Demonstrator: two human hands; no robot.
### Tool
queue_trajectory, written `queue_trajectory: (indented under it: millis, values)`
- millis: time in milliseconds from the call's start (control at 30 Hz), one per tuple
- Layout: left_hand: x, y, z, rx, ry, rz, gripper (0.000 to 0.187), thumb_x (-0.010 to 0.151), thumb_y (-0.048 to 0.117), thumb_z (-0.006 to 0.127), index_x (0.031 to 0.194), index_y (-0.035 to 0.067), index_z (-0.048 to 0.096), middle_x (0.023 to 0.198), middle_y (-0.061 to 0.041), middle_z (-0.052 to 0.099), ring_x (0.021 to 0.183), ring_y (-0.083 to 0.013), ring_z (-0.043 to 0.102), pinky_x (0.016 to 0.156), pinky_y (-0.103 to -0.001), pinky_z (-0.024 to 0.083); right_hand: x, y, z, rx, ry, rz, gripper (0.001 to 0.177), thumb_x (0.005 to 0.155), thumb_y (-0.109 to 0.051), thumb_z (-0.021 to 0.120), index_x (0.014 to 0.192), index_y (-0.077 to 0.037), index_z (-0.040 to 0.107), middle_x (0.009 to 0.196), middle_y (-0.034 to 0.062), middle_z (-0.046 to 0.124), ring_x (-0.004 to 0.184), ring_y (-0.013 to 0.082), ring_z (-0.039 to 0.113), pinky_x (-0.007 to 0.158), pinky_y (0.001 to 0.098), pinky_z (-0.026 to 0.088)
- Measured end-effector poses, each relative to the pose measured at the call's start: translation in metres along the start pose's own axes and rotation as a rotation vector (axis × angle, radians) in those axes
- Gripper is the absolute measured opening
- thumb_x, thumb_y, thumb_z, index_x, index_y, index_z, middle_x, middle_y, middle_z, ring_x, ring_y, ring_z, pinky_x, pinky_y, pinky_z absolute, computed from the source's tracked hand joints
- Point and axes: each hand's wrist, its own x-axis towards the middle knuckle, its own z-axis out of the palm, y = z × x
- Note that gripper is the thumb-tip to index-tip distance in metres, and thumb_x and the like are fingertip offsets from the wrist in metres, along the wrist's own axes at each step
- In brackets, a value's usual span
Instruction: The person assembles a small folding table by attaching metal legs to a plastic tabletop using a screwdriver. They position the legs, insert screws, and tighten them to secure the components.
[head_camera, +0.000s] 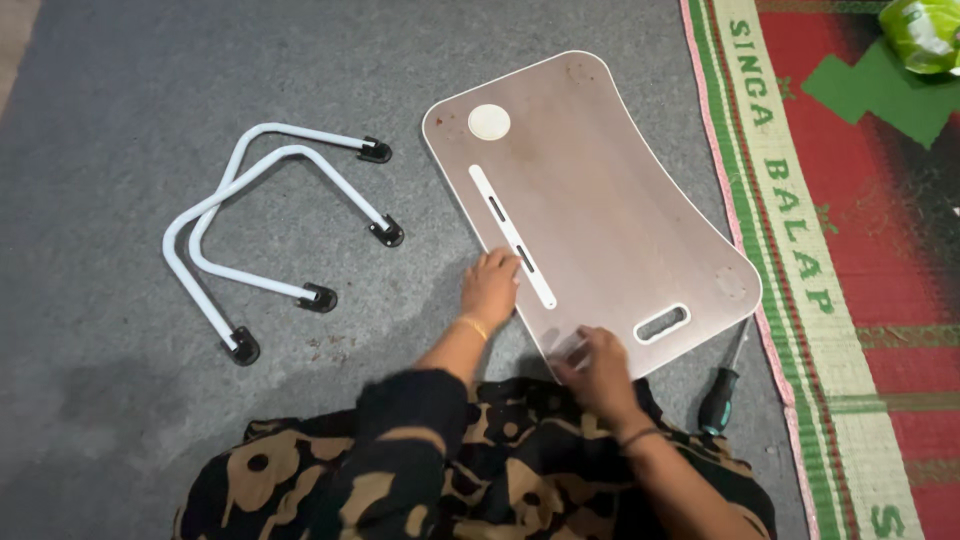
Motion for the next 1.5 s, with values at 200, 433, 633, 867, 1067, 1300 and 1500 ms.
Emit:
queue_trajectory:
  millis: [200,433,633,867,1067,1300,1500]
  values:
    - [0.042,-0.016,-0.028,0.443,-0.226,0.208,0.078,0.097,0.057,0.050,0.162,0.025,0.020,0.171,0.004,0.009,0.156,-0.0230,0.005,0.122,-0.067,0.008,0.020,-0.053,0.018,-0.539,-0.340,-0.017,0.088,0.093,-0.056,0.061,0.161,-0.028,0.013,0.165,0.0296,0.003,0.150,0.0573,0.005,0.109,0.0781,0.022]
    - [0.022,-0.006,-0.013,0.358,-0.254,0.176,0.083,0.095,0.068,0.043,0.163,0.027,0.020,0.172,0.003,0.006,0.158,-0.0237,0.002,0.119,-0.067,0.012,0.037,-0.020,-0.016,-0.657,-0.538,-0.077,0.080,0.098,-0.043,0.059,0.161,-0.043,0.009,0.167,0.0266,-0.005,0.150,0.0588,0.002,0.116,0.0694,0.020]
    - [0.001,0.049,0.023,0.395,-0.341,0.183,0.106,0.087,0.084,0.036,0.165,0.015,0.015,0.176,-0.006,0.003,0.159,-0.0283,0.005,0.117,-0.063,0.021,0.068,0.048,-0.085,-0.901,-0.732,-0.180,0.074,0.103,-0.050,0.049,0.160,-0.047,0.003,0.168,0.0166,-0.016,0.155,0.0456,-0.006,0.123,0.0639,0.010]
    - [-0.013,0.134,0.091,0.182,-0.313,0.343,0.102,0.088,0.076,0.053,0.160,0.007,0.032,0.168,-0.024,0.020,0.151,-0.0399,0.025,0.118,-0.058,0.026,0.119,0.172,-0.137,-1.241,-0.248,-0.128,0.074,0.097,-0.014,0.049,0.160,-0.041,0.021,0.172,-0.0102,0.012,0.157,0.0182,0.013,0.127,0.0670,0.019]
    - [0.066,0.016,0.011,-0.030,0.329,0.027,0.070,0.087,0.039,0.067,0.150,0.014,0.052,0.168,-0.017,0.033,0.153,-0.0388,0.030,0.124,-0.053,0.028,0.094,0.204,-0.059,0.067,0.315,0.128,0.091,0.073,-0.018,0.079,0.151,0.004,0.038,0.149,0.0379,0.043,0.139,0.0459,0.042,0.114,0.0512,0.040]
    - [0.048,-0.066,-0.043,0.226,0.034,0.001,0.072,0.097,0.054,0.057,0.158,0.023,0.034,0.169,-0.001,0.022,0.156,-0.0277,0.015,0.119,-0.068,0.012,0.092,0.166,0.038,0.039,0.179,0.138,0.101,0.089,-0.056,0.081,0.147,0.015,0.037,0.138,0.0446,0.049,0.138,0.0634,0.028,0.118,0.0617,0.015]
    - [-0.025,-0.030,-0.046,0.238,-0.094,-0.118,0.083,0.091,0.055,0.059,0.159,0.020,0.027,0.168,-0.007,0.020,0.152,-0.0316,0.020,0.115,-0.063,0.017,0.141,0.123,-0.002,0.081,0.213,0.256,0.105,0.066,-0.062,0.081,0.141,0.002,0.046,0.139,0.0351,0.054,0.133,0.0504,0.049,0.114,0.0565,0.035]
